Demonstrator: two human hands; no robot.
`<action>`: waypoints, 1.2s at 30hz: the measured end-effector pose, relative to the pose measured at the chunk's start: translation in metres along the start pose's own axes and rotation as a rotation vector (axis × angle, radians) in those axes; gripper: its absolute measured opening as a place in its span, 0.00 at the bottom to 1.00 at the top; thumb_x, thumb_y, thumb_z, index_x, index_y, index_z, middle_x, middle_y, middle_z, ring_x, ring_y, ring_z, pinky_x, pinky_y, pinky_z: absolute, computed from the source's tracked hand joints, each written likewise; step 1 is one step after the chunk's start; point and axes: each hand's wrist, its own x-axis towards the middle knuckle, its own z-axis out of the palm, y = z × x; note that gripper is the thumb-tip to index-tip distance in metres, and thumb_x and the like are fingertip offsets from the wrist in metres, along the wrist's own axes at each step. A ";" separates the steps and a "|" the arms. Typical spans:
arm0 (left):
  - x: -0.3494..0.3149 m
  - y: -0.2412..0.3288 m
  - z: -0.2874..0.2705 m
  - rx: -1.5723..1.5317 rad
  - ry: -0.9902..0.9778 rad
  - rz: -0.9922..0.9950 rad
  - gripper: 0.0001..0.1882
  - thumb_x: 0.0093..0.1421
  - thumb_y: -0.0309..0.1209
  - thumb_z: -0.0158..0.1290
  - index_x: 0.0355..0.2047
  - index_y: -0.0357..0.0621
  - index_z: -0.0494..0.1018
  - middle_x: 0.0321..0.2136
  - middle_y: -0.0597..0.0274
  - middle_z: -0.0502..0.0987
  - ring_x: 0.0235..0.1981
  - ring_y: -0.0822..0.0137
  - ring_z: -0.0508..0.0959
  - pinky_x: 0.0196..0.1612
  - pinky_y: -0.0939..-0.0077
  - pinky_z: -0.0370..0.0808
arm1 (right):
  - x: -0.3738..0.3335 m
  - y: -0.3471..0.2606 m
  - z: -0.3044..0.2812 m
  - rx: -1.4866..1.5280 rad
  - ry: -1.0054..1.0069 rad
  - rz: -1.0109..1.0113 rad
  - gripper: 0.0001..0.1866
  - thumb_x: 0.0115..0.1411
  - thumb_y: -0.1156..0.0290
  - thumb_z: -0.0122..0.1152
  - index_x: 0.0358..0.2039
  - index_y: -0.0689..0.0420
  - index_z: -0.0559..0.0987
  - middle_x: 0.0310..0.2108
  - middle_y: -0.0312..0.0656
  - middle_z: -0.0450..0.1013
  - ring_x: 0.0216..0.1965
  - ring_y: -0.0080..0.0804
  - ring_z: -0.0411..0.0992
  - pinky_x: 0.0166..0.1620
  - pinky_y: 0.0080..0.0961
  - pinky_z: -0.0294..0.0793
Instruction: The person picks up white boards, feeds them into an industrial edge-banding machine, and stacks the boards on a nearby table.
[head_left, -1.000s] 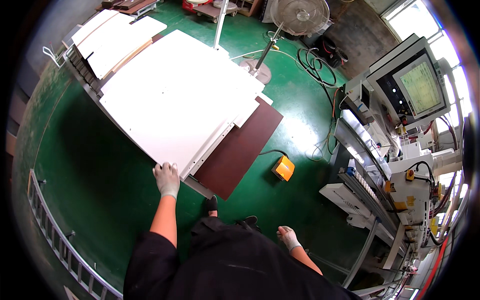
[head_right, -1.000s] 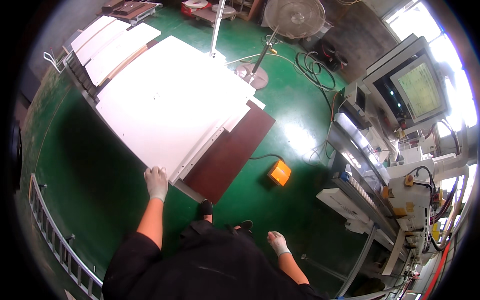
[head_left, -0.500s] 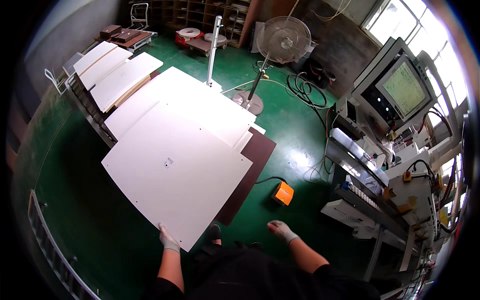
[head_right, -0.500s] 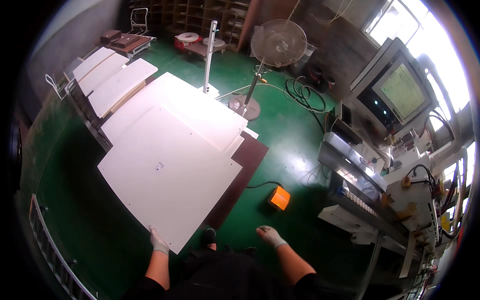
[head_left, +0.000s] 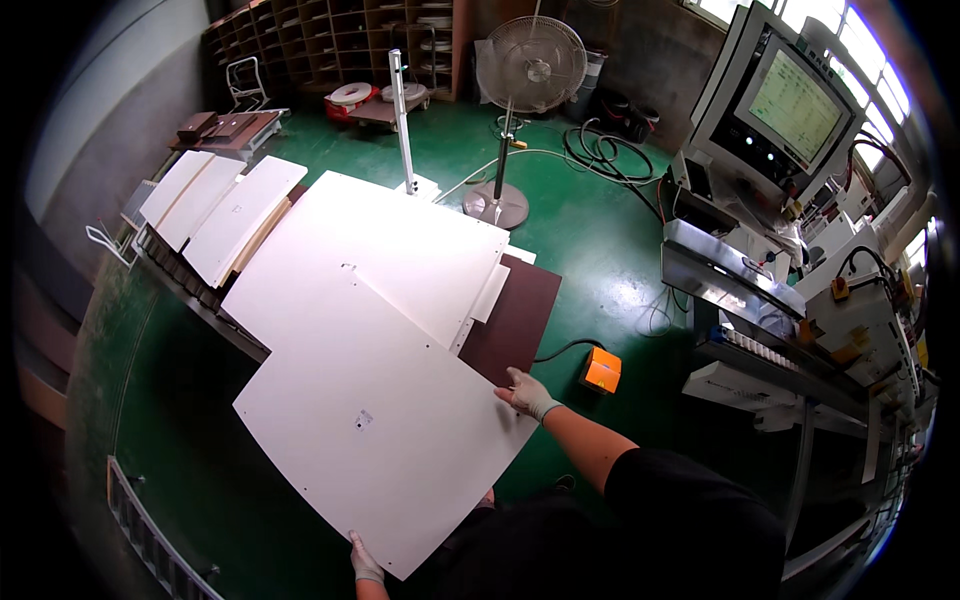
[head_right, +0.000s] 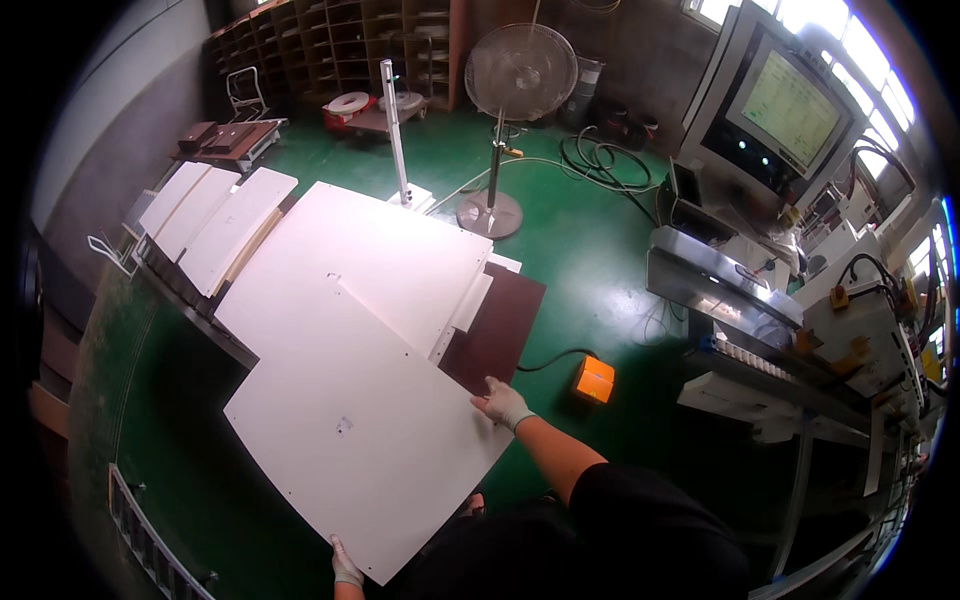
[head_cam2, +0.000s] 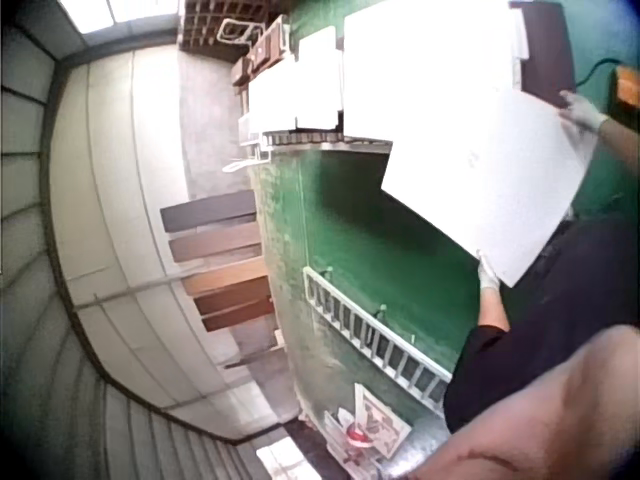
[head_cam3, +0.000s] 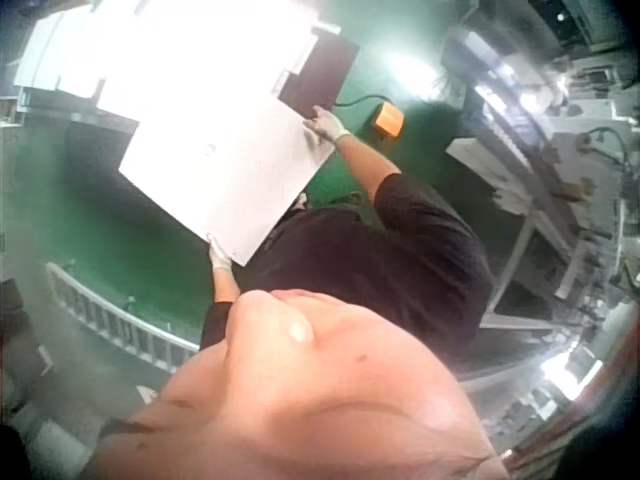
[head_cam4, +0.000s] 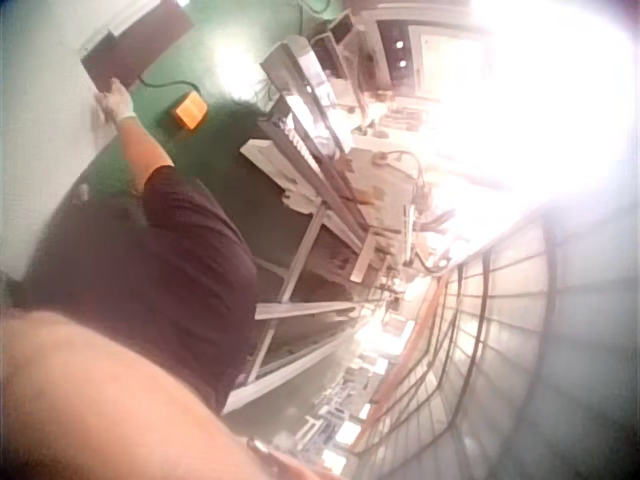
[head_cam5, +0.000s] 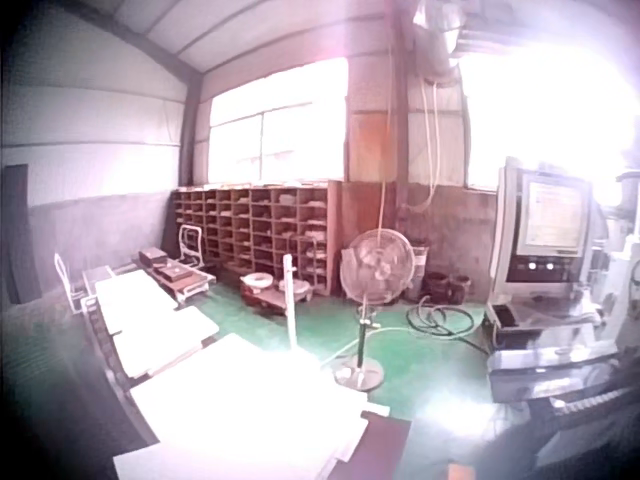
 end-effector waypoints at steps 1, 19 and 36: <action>-0.001 0.004 -0.012 0.011 0.069 0.021 0.41 0.64 0.61 0.41 0.60 0.34 0.60 0.56 0.51 0.69 0.54 0.52 0.72 0.56 0.58 0.70 | -0.022 -0.042 -0.016 0.151 -0.314 0.283 0.39 0.56 0.44 0.58 0.58 0.63 0.69 0.50 0.54 0.73 0.50 0.45 0.73 0.55 0.32 0.70; -0.013 0.079 0.146 0.190 -0.169 0.247 0.32 0.66 0.50 0.35 0.56 0.33 0.65 0.53 0.51 0.71 0.51 0.55 0.74 0.53 0.62 0.73 | -0.220 -0.008 -0.175 0.406 0.138 0.361 0.34 0.57 0.43 0.55 0.42 0.68 0.78 0.39 0.54 0.77 0.43 0.44 0.76 0.47 0.31 0.72; -0.085 0.001 0.443 0.832 -0.548 0.268 0.28 0.70 0.48 0.37 0.49 0.31 0.70 0.44 0.54 0.75 0.42 0.63 0.75 0.49 0.70 0.72 | -0.436 0.198 -0.213 0.407 0.920 0.725 0.33 0.55 0.42 0.54 0.15 0.64 0.71 0.16 0.57 0.66 0.19 0.47 0.67 0.28 0.40 0.66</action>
